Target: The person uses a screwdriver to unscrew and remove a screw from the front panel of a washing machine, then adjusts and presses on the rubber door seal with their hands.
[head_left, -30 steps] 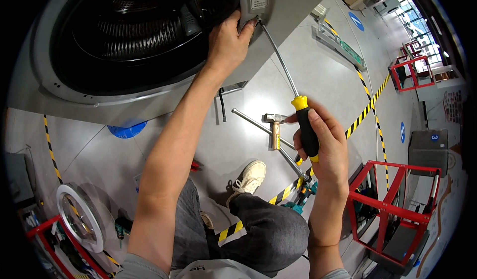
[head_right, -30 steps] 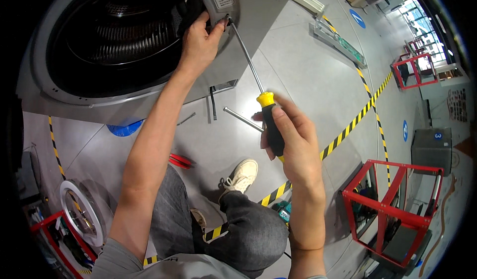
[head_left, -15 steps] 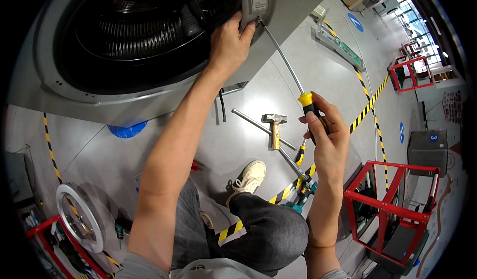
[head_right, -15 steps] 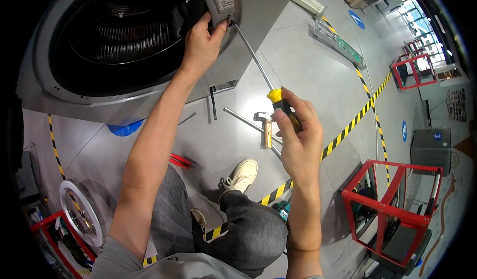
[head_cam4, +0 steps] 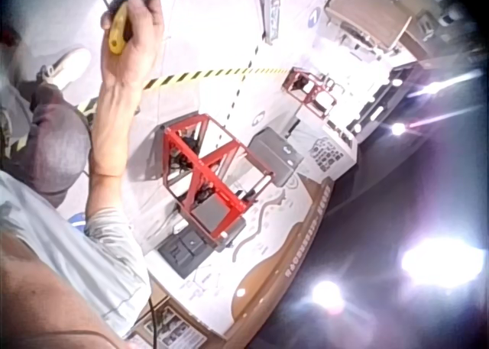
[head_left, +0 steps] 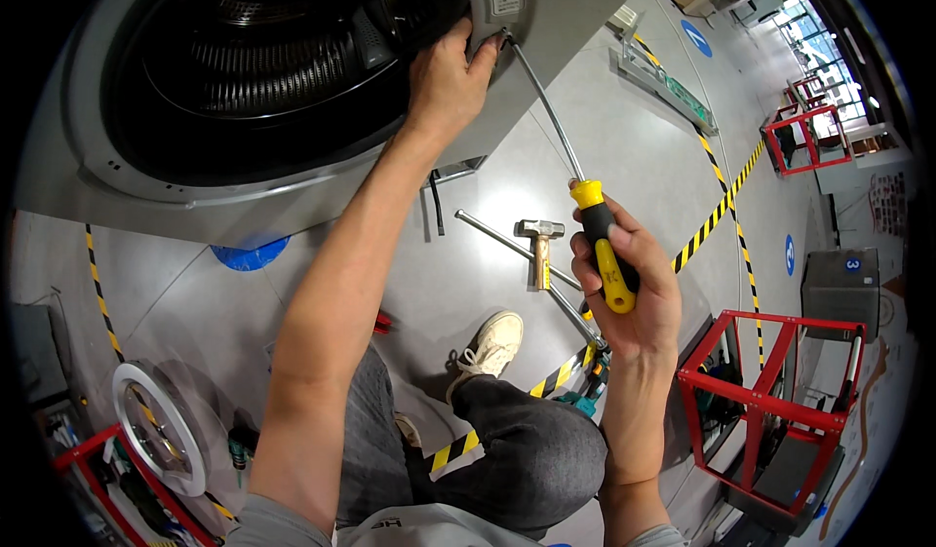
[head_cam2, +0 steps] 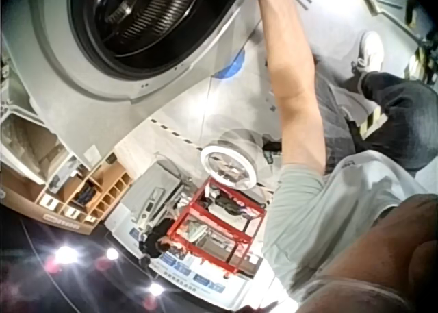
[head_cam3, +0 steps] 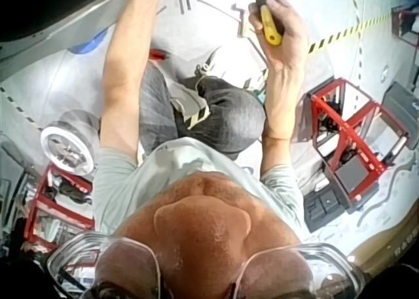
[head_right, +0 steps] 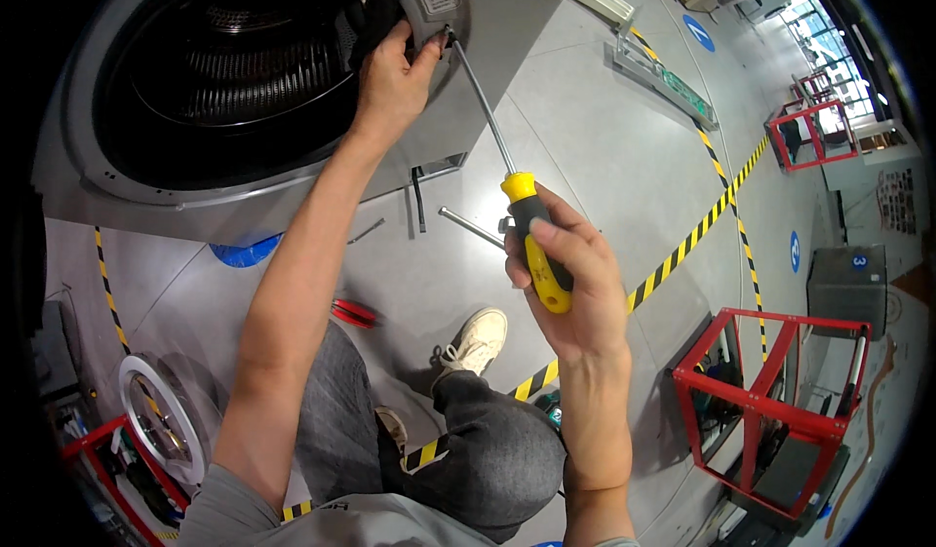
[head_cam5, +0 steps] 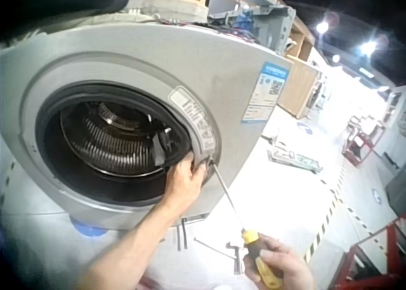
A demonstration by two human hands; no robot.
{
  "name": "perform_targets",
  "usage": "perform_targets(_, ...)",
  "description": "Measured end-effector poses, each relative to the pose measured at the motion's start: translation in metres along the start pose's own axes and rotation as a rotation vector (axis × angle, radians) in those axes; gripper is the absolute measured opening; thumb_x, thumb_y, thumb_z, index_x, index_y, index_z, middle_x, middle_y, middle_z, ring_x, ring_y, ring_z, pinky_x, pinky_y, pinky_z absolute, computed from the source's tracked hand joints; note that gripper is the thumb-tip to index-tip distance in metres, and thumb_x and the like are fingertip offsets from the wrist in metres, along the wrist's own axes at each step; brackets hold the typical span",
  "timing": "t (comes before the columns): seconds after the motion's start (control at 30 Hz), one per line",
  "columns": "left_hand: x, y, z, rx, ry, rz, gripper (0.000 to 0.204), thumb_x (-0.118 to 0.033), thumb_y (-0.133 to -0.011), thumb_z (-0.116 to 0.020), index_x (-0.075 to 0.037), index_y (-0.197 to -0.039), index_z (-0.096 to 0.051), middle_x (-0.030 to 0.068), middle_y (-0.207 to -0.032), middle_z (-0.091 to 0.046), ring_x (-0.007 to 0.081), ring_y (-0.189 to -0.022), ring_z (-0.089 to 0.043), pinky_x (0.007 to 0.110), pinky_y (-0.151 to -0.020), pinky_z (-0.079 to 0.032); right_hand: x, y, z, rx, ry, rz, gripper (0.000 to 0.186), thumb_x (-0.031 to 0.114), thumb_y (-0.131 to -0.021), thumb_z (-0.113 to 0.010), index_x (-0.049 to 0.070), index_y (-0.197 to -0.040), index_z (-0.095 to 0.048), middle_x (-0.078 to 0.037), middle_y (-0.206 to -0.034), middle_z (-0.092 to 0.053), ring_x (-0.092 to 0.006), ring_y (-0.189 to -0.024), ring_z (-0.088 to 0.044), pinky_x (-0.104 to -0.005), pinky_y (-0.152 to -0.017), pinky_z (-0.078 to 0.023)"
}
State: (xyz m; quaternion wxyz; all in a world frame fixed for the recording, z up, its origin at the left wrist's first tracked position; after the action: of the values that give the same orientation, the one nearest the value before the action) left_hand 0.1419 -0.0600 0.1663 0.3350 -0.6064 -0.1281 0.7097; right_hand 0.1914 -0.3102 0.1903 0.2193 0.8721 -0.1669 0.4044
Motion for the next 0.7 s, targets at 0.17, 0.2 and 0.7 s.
perform_targets(0.17, -0.002, 0.0, -0.002, 0.01, 0.014, 0.007, 0.024, -0.022, -0.092, -0.062, -0.004, -0.107, -0.064, 0.0118, -0.076, -0.068, 0.0217, -0.059, -0.06, 0.034, -0.062, -0.048, 0.005, 0.001, 0.003, -0.168, 0.383, 0.077, 0.045, 0.003, -0.088, -0.064, -0.006, -0.131, -0.052, -0.012, -0.101, -0.063, -0.0171, -0.082, -0.063, -0.0283, -0.061, -0.049)
perform_targets(0.2, -0.003, -0.001, -0.002, 0.015, 0.024, 0.002, 0.024, -0.022, -0.092, -0.062, -0.004, -0.107, -0.064, 0.0117, -0.076, -0.068, 0.0217, -0.059, -0.06, 0.035, -0.062, -0.048, 0.006, 0.002, 0.004, -0.201, 0.465, 0.104, 0.043, 0.003, -0.089, -0.064, -0.006, -0.13, -0.053, -0.012, -0.102, -0.064, -0.0174, -0.082, -0.064, -0.0294, -0.062, -0.05)
perform_targets(0.7, -0.001, 0.0, -0.002, 0.014, 0.022, 0.005, 0.024, -0.022, -0.092, -0.061, -0.005, -0.109, -0.064, 0.0125, -0.079, -0.069, 0.0214, -0.058, -0.059, 0.034, -0.063, -0.048, -0.015, -0.004, 0.003, -0.036, -0.121, -0.092, 0.039, 0.02, -0.101, -0.046, -0.01, -0.126, -0.046, -0.023, -0.102, -0.064, -0.0178, -0.066, -0.061, -0.0232, -0.043, -0.047)
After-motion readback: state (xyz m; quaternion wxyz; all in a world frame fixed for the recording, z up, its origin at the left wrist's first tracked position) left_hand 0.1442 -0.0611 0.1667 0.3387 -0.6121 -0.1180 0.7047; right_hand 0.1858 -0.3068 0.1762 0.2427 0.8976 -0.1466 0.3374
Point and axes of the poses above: each hand's wrist, its own y-axis away from the middle knuckle, its own z-axis out of the back of the hand, x = y × z, the point moved 7 cm from there along -y, towards the middle knuckle
